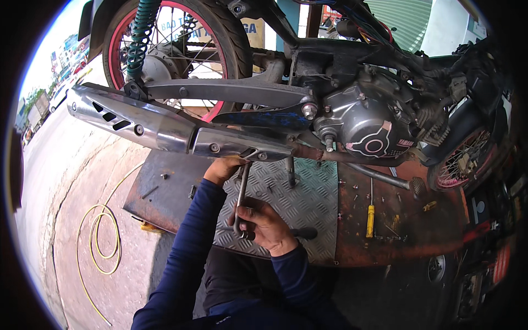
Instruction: Adjusting and repairing various components of a motorcycle engine and exhaust system using hand tools.
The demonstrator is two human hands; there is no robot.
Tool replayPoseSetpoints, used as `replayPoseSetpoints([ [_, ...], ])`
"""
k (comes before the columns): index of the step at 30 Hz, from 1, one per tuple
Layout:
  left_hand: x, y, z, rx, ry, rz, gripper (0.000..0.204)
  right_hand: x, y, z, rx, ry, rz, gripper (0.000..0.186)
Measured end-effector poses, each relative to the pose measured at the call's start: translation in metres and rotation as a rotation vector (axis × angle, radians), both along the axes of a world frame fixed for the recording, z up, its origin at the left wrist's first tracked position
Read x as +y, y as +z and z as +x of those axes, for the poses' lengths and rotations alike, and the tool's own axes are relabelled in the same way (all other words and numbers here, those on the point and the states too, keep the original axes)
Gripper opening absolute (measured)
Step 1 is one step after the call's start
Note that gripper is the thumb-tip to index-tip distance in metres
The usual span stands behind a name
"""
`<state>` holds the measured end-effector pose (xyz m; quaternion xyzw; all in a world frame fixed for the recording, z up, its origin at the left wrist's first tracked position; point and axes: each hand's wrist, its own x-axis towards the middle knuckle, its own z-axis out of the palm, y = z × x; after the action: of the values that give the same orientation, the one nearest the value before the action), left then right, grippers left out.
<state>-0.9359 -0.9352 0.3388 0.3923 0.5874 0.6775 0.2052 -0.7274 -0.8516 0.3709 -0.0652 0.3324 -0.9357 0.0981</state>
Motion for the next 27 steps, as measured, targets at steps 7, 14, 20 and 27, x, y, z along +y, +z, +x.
replayPoseSetpoints([
  [7,0.001,-0.021,-0.018,0.116,0.037,-0.105,0.021,-0.008,-0.002,-0.01,0.018,0.113,-0.157,0.022],
  [14,-0.008,-0.023,-0.027,0.504,-0.083,-0.001,0.019,-0.001,0.007,-0.007,-0.058,0.098,-0.12,0.021],
  [20,0.003,-0.03,-0.03,0.46,0.117,0.147,0.025,0.0,0.008,-0.017,0.065,0.211,-0.184,0.023],
  [27,0.014,-0.022,-0.031,0.12,0.077,0.074,0.032,0.003,0.004,-0.017,-0.017,0.087,-0.135,0.017],
])
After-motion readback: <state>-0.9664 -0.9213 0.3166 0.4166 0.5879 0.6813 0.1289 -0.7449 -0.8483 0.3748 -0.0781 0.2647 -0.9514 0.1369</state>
